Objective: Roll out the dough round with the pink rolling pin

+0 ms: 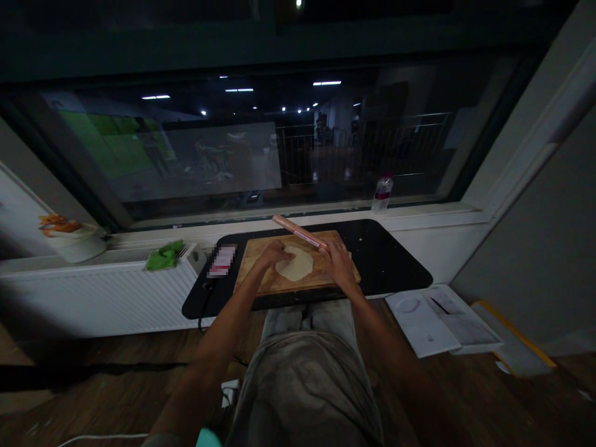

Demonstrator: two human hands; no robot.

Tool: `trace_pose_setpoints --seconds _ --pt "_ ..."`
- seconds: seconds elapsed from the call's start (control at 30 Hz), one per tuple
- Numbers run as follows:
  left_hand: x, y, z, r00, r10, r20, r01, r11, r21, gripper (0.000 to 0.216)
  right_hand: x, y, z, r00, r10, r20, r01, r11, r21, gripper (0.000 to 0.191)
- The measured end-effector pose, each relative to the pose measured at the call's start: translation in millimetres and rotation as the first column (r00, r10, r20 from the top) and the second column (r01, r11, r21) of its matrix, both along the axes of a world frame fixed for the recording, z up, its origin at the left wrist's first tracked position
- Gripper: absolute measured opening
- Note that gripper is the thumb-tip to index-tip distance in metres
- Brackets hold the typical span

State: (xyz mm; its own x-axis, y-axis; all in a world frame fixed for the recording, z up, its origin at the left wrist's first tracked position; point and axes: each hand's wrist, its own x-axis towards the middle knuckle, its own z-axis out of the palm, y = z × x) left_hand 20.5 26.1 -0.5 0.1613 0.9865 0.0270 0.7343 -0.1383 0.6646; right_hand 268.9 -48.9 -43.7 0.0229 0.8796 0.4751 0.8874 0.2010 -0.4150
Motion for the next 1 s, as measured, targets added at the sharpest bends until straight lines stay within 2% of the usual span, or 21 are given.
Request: trace_pose_setpoints --seconds 0.13,0.2,0.27,0.33,0.43,0.5,0.57,0.67,0.8,1.0 --pt "2.2 -1.4 17.4 0.995 -0.08 0.067 0.075 0.994 0.084 0.018 3.4 3.1 -4.6 0.995 -0.054 -0.079 0.055 0.998 0.016 0.048" --pt "4.5 -6.9 31.4 0.999 -0.031 0.006 0.029 0.981 0.194 0.014 5.4 5.3 -7.9 0.99 -0.091 -0.107 0.094 0.995 0.03 0.05" --pt "7.5 -17.9 42.5 0.999 -0.002 -0.05 0.02 0.932 0.361 0.008 7.8 7.7 -11.6 0.984 -0.117 -0.132 0.124 0.991 0.048 0.053" --pt "11.0 -34.6 44.9 0.988 -0.055 -0.142 0.116 0.878 0.464 0.014 10.3 10.4 -15.5 0.979 -0.128 -0.159 0.14 0.988 0.067 0.055" --pt "13.5 -62.6 30.3 0.917 -0.252 -0.308 0.364 0.843 0.397 0.025 13.3 14.5 -20.5 0.971 -0.138 -0.197 0.156 0.985 0.075 0.056" --pt "10.3 -74.4 14.3 0.899 -0.304 -0.316 0.407 0.846 0.344 0.04 14.1 16.5 -22.7 0.968 -0.145 -0.207 0.164 0.984 0.075 0.055" --pt "2.2 -76.5 -0.2 0.916 -0.292 -0.275 0.377 0.863 0.338 0.041 14.1 17.3 -23.6 0.969 -0.146 -0.2 0.164 0.983 0.078 0.052" --pt "-15.7 -65.0 -14.4 0.958 -0.174 -0.227 0.248 0.899 0.362 0.039 12.9 16.1 -22.6 0.974 -0.143 -0.174 0.157 0.985 0.068 0.05" --pt "-35.9 -49.6 -23.9 0.978 -0.054 -0.201 0.128 0.918 0.375 0.039 11.8 13.4 -20.2 0.976 -0.158 -0.149 0.166 0.985 0.044 0.052" --pt "-37.5 -44.7 -32.2 0.979 -0.032 -0.199 0.088 0.957 0.276 0.022 14.0 15.1 -23.9 0.975 -0.144 -0.171 0.156 0.986 0.058 0.052"
